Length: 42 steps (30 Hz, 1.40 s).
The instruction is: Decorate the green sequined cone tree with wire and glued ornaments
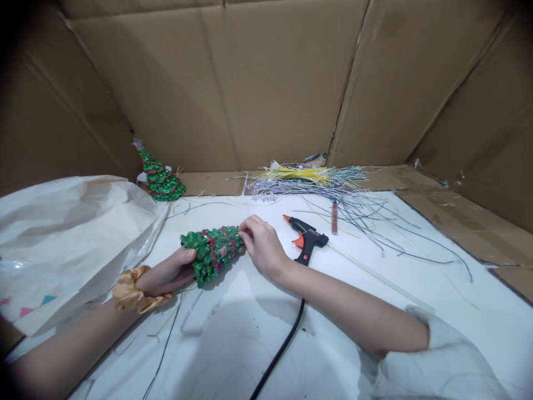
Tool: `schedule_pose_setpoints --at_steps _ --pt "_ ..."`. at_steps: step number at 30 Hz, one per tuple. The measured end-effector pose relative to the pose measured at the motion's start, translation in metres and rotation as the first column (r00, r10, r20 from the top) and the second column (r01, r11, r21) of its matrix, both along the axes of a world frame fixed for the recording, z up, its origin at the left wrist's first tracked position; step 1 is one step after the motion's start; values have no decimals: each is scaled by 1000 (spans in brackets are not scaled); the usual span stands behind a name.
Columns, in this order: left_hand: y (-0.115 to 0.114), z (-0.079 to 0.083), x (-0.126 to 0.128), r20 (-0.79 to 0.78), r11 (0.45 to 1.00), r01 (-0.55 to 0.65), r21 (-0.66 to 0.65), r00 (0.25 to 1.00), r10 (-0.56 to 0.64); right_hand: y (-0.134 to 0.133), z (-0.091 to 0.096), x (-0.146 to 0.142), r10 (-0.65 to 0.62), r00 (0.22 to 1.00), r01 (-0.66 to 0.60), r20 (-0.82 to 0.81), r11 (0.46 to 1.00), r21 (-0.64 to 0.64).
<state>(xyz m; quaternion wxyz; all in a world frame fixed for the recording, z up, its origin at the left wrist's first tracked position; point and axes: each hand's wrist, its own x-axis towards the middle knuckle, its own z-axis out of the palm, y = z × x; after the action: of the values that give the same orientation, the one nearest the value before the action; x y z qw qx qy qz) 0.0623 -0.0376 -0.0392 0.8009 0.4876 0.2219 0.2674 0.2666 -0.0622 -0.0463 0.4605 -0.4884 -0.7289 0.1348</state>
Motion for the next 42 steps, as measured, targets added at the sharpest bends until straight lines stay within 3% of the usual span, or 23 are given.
schedule_pose_setpoints --at_steps 5,8,10,13,15,17,21,24,27,31,33,36,42 --pt "-1 -3 -1 -1 999 -27 19 1000 27 -3 12 7 26 984 -36 174 998 54" --pt "0 -6 -2 -16 999 -34 27 999 34 -16 24 31 -131 959 133 251 991 10" --pt "0 -7 -2 -32 999 -33 25 999 33 -30 29 54 -249 892 303 377 949 -91" --pt "0 -8 -2 -44 999 -31 12 999 32 -53 25 87 -199 868 369 454 872 -323" --pt "0 -9 -2 -46 999 -39 6 998 40 -63 18 100 -145 915 319 376 830 -458" --pt "0 -11 -1 -41 999 -48 8 998 48 -68 11 104 -119 951 255 287 825 -505" --pt "-2 -12 -1 -51 998 -57 32 997 58 -71 0 95 -164 961 249 221 861 -444" --pt "-3 -11 0 -61 996 -75 57 995 78 -73 -6 89 -249 968 233 23 863 -448" --pt "-6 -10 2 -71 993 -95 67 992 100 -72 -14 86 -293 914 151 -279 887 -436" --pt "-8 -8 4 -101 992 -109 68 988 115 -68 -16 84 -352 750 121 -560 905 -407" --pt "-9 -7 4 -118 992 -102 73 987 110 -68 -13 83 -374 699 72 -609 885 -461" --pt "-11 -5 4 -126 991 -84 105 987 97 -69 -10 82 -361 690 -30 -628 852 -523" --pt "-13 -5 5 -164 974 -56 221 982 94 -69 -14 83 -332 631 -141 -701 840 -525"
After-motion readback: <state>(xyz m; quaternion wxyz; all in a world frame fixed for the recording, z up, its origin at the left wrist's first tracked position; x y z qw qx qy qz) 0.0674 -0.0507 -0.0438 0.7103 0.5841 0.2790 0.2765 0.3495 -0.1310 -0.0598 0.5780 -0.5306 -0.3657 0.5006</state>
